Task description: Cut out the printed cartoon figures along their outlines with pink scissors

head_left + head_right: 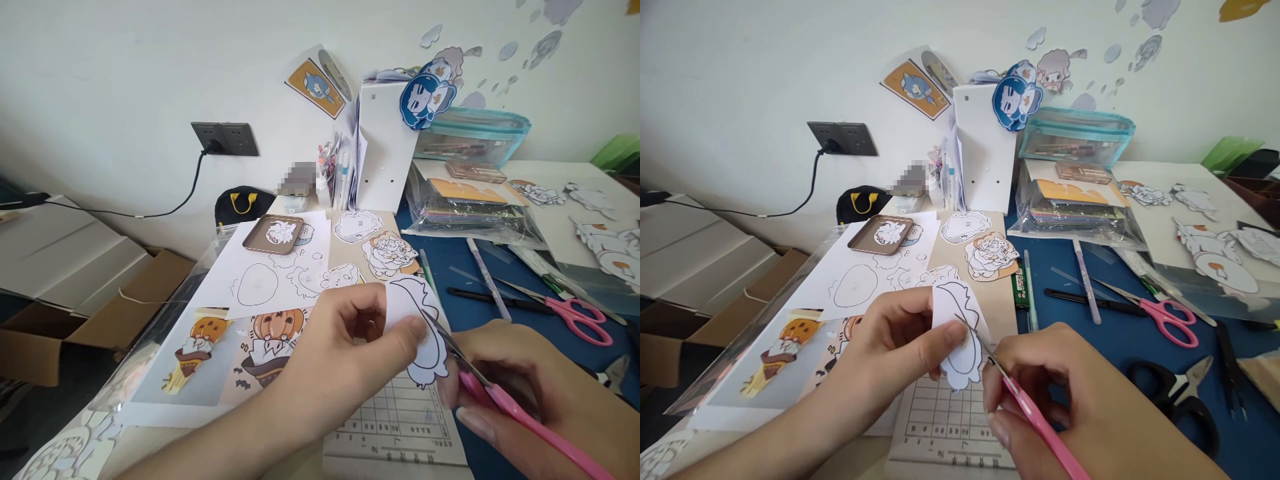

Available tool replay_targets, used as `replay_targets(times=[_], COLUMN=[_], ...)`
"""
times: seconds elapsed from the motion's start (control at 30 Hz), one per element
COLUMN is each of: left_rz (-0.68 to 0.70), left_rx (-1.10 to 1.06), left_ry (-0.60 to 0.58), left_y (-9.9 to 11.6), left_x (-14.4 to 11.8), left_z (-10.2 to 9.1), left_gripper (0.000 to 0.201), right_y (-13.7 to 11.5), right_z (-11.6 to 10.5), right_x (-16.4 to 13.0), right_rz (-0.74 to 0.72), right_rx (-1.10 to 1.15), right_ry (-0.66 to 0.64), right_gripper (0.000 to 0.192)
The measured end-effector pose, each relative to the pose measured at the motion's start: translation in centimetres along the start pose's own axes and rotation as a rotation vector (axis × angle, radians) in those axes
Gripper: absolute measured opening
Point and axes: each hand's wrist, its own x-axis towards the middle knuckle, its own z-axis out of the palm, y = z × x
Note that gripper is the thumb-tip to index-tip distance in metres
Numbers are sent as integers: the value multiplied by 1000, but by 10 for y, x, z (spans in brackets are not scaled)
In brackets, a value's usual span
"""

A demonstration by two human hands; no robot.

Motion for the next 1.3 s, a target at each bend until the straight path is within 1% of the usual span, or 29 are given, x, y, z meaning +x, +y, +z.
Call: replay_targets(times=[0.13,0.2,0.3,0.47,0.63,0.77,0.87,0.97,1.07,1.13,1.2,1.3], left_rz=[5,14,15,30,58,55,35,45,47,42,44,47], left_rx=[21,19,36,-9,-118,-172,-128,-107,-137,-159,-181,-190], left_ry=[10,9,12,-71,-100,-112,-102,-94,-95,-100,-110,-100], left_y=[-1,-3,-5,-6,-6,-6,-5,-4,-3,-3,-3,-4], left_x=[0,0,0,0,-1,-3,-4,-4,-5,-5,-5,-5], left_z=[0,0,1,1,3,4,4,3,4,5,5,5], left_gripper=[23,21,21,17,17,16,17,18,18,17,16,17], right_y=[1,2,5,1,-12,-9,-4,-2,-2,-1,1,8], right_z=[1,1,2,-2,-3,-3,-4,-6,-8,-8,-7,-1], right_x=[-2,-4,-4,-1,2,-1,-2,1,5,5,3,-1], right_rz=[15,22,27,86,119,100,99,64,6,-20,-19,-7], right_rx=[22,58,135,228,337,326,299,277,221,193,174,113], right_ry=[5,22,13,-53,-63,-54,-49,-107,-213,-254,-217,-87], right_gripper=[18,20,19,7,11,16,17,15,16,17,16,12])
